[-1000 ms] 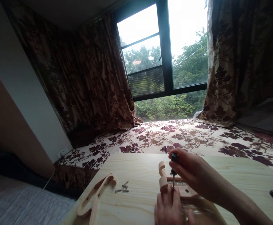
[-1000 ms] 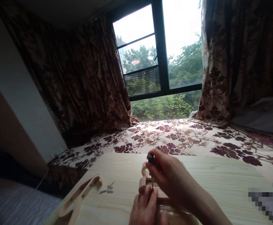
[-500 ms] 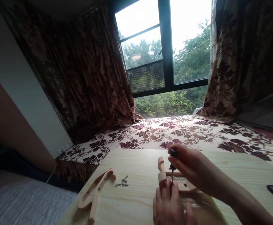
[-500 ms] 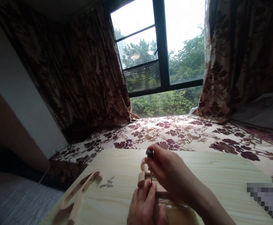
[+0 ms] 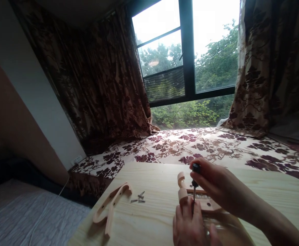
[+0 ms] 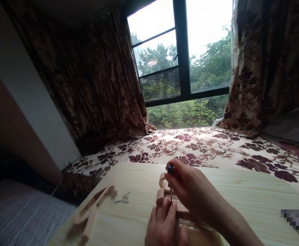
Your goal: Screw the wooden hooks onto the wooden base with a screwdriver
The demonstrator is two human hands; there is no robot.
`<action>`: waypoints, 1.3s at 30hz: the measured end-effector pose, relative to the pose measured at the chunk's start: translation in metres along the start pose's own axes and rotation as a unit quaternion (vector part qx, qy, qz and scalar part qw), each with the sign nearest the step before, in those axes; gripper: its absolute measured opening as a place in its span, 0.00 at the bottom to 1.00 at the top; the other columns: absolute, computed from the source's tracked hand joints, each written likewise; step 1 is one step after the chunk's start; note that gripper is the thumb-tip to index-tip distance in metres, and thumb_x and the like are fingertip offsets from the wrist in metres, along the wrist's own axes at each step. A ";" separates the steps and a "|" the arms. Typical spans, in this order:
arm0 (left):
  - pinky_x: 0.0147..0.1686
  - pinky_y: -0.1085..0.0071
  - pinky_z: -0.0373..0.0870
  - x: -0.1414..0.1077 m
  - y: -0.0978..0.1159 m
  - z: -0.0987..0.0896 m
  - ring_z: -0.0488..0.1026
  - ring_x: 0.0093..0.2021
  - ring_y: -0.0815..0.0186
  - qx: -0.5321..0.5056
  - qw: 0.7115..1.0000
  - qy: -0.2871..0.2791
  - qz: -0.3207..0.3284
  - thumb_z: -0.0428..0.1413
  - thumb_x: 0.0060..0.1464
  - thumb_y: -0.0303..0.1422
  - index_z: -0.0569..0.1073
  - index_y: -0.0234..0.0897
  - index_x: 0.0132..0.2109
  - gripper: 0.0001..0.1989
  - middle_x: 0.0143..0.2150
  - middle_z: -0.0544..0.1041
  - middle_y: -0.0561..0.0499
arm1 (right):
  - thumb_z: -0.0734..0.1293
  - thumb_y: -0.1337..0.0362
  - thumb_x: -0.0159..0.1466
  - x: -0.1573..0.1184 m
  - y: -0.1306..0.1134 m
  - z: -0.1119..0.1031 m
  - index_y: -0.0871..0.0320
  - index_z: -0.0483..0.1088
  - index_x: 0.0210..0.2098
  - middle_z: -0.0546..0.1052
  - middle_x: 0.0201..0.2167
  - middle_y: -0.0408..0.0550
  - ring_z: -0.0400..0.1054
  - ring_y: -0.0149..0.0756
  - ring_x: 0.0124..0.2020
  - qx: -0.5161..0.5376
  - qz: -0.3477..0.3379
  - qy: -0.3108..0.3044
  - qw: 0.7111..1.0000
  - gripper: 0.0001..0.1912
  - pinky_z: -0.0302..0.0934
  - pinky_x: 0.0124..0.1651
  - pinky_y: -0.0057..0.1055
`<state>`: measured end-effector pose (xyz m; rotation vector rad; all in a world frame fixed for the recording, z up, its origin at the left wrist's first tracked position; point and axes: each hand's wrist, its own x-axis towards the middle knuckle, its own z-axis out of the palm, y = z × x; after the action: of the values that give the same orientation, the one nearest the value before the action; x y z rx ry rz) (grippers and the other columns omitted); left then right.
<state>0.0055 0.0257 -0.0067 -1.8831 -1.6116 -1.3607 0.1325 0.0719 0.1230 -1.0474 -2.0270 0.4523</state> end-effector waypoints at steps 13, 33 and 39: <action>0.42 0.63 0.74 0.001 -0.006 0.000 0.75 0.44 0.57 -0.024 0.999 -0.017 0.017 0.57 0.42 0.33 0.75 0.46 0.51 0.25 0.52 0.77 0.54 | 0.59 0.59 0.67 0.000 0.000 0.001 0.54 0.62 0.35 0.72 0.27 0.44 0.65 0.36 0.27 0.005 0.000 0.000 1.000 0.07 0.59 0.31 0.32; 0.42 0.63 0.75 0.000 -0.007 -0.006 0.75 0.44 0.55 -0.024 0.998 -0.046 0.023 0.58 0.45 0.33 0.73 0.47 0.54 0.26 0.54 0.76 0.53 | 0.58 0.58 0.68 0.000 0.004 0.002 0.54 0.60 0.34 0.69 0.27 0.43 0.63 0.36 0.28 0.022 0.004 -0.002 1.000 0.08 0.59 0.32 0.32; 0.37 0.66 0.74 -0.003 -0.013 0.004 0.75 0.41 0.57 -0.014 0.999 -0.013 0.050 0.57 0.44 0.35 0.75 0.45 0.52 0.24 0.51 0.77 0.52 | 0.58 0.57 0.69 -0.001 0.007 0.004 0.53 0.60 0.36 0.70 0.29 0.45 0.64 0.38 0.31 0.023 0.006 -0.010 1.000 0.08 0.60 0.35 0.34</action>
<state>-0.0044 0.0308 -0.0150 -1.9764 -1.4968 -1.3300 0.1330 0.0755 0.1156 -1.0301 -2.0190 0.5154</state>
